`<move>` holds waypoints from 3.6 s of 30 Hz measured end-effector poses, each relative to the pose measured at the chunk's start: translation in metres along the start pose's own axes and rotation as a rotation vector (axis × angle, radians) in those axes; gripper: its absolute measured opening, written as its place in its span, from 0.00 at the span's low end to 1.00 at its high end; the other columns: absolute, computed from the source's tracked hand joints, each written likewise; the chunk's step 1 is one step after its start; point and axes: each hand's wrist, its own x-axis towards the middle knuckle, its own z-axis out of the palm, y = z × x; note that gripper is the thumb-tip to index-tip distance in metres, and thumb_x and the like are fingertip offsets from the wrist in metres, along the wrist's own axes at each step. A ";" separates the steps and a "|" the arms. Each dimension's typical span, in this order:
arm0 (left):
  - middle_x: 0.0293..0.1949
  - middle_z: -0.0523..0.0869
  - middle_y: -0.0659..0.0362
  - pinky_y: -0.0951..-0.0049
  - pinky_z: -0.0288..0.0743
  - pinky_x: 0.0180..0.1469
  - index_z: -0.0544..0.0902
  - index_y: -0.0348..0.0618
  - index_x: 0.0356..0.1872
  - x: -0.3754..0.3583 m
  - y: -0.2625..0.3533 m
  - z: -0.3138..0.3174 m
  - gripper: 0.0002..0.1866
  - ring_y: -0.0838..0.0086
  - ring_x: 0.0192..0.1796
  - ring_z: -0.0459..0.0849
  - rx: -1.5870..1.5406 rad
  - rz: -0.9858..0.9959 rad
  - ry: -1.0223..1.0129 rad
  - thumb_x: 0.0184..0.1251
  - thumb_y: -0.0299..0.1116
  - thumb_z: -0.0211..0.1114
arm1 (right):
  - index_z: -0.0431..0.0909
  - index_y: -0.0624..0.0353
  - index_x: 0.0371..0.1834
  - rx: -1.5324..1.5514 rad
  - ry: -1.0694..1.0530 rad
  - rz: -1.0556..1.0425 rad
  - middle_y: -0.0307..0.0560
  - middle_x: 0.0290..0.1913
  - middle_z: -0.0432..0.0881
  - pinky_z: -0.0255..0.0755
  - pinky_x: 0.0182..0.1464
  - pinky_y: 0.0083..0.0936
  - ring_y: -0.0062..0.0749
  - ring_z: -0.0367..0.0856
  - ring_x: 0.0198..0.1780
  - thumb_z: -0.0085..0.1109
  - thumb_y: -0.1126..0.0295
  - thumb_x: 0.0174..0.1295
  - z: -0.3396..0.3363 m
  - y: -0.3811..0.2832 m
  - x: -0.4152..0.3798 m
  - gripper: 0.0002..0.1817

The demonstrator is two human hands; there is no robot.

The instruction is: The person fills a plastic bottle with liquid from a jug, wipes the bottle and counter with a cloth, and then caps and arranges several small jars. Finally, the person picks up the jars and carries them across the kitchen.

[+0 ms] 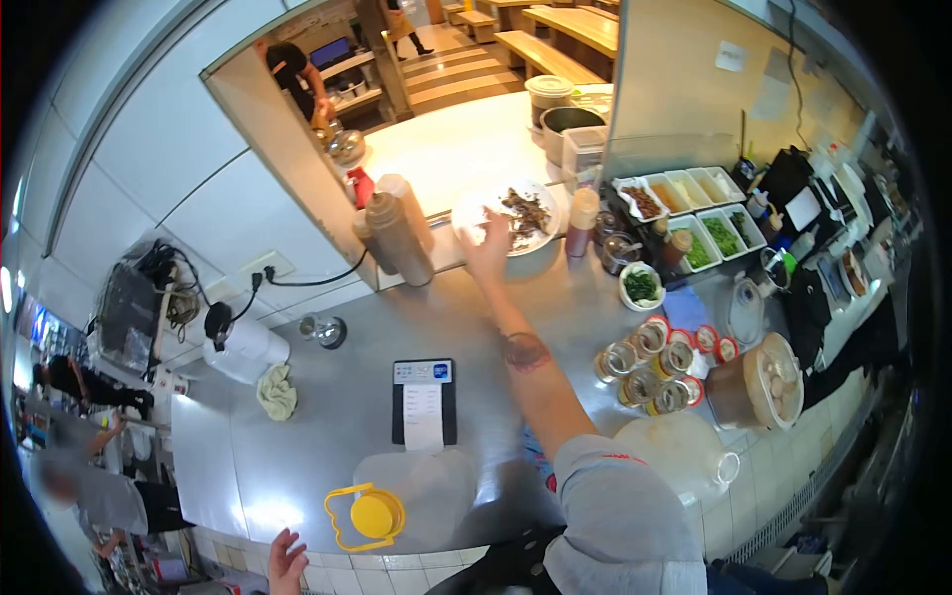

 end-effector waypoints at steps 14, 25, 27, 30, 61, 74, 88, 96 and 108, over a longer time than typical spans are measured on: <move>0.69 0.72 0.50 0.59 0.71 0.65 0.62 0.45 0.75 -0.032 -0.003 0.004 0.34 0.58 0.67 0.74 0.000 -0.016 0.026 0.72 0.40 0.64 | 0.69 0.56 0.60 -0.526 0.267 0.128 0.59 0.53 0.81 0.73 0.58 0.43 0.56 0.79 0.57 0.82 0.72 0.37 -0.148 0.036 0.090 0.43; 0.61 0.76 0.54 0.71 0.77 0.52 0.67 0.47 0.72 -0.008 0.011 0.022 0.35 0.68 0.55 0.80 -0.109 0.059 0.033 0.63 0.36 0.69 | 0.65 0.53 0.69 -0.089 -0.467 0.205 0.59 0.52 0.83 0.77 0.58 0.38 0.50 0.83 0.54 0.82 0.66 0.36 -0.029 -0.020 0.048 0.51; 0.61 0.77 0.54 0.71 0.77 0.52 0.66 0.47 0.72 -0.007 0.006 0.020 0.36 0.67 0.55 0.81 -0.131 0.066 0.017 0.63 0.34 0.69 | 0.63 0.55 0.70 -0.111 -0.488 0.196 0.60 0.53 0.83 0.77 0.58 0.38 0.50 0.83 0.55 0.80 0.70 0.39 -0.001 -0.038 0.036 0.50; 0.62 0.77 0.53 0.70 0.78 0.52 0.66 0.46 0.72 -0.010 0.006 0.025 0.37 0.67 0.55 0.80 -0.184 0.080 0.030 0.61 0.34 0.71 | 0.60 0.60 0.72 -0.267 -0.456 0.066 0.62 0.54 0.82 0.77 0.58 0.38 0.50 0.82 0.57 0.78 0.74 0.41 0.051 -0.010 0.033 0.50; 0.60 0.75 0.44 0.57 0.79 0.62 0.66 0.30 0.57 -0.071 0.182 0.188 0.16 0.57 0.61 0.78 -0.385 1.578 0.884 0.70 0.20 0.55 | 0.76 0.62 0.48 -0.316 0.268 -0.484 0.54 0.52 0.73 0.72 0.52 0.32 0.40 0.75 0.49 0.72 0.71 0.52 -0.417 -0.276 -0.276 0.21; 0.59 0.77 0.47 0.59 0.68 0.66 0.74 0.37 0.60 -0.143 0.099 0.341 0.30 0.52 0.62 0.76 0.559 1.054 -0.088 0.54 0.28 0.71 | 0.75 0.63 0.51 -0.222 -0.255 -0.047 0.53 0.41 0.81 0.74 0.43 0.33 0.41 0.82 0.41 0.65 0.71 0.62 -0.487 -0.261 -0.231 0.16; 0.60 0.77 0.46 0.55 0.71 0.63 0.72 0.43 0.64 -0.093 0.009 0.363 0.37 0.49 0.62 0.75 0.987 0.677 -0.541 0.53 0.41 0.75 | 0.76 0.60 0.49 -0.184 0.157 0.206 0.27 0.23 0.66 0.56 0.22 0.12 0.08 0.61 0.22 0.49 0.63 0.77 -0.569 -0.262 -0.205 0.12; 0.53 0.78 0.49 0.51 0.76 0.54 0.75 0.47 0.60 -0.062 0.002 0.411 0.32 0.48 0.55 0.78 1.041 0.744 -0.537 0.52 0.40 0.75 | 0.77 0.62 0.47 -0.622 0.026 0.129 0.38 0.19 0.74 0.64 0.26 0.23 0.18 0.69 0.23 0.53 0.63 0.74 -0.583 -0.278 -0.218 0.12; 0.46 0.81 0.48 0.65 0.78 0.49 0.77 0.38 0.45 -0.032 -0.031 0.469 0.19 0.60 0.46 0.83 0.475 0.593 -0.458 0.51 0.23 0.72 | 0.78 0.61 0.42 -0.610 -0.248 0.237 0.56 0.26 0.81 0.74 0.33 0.34 0.41 0.83 0.28 0.61 0.64 0.67 -0.581 -0.286 -0.250 0.11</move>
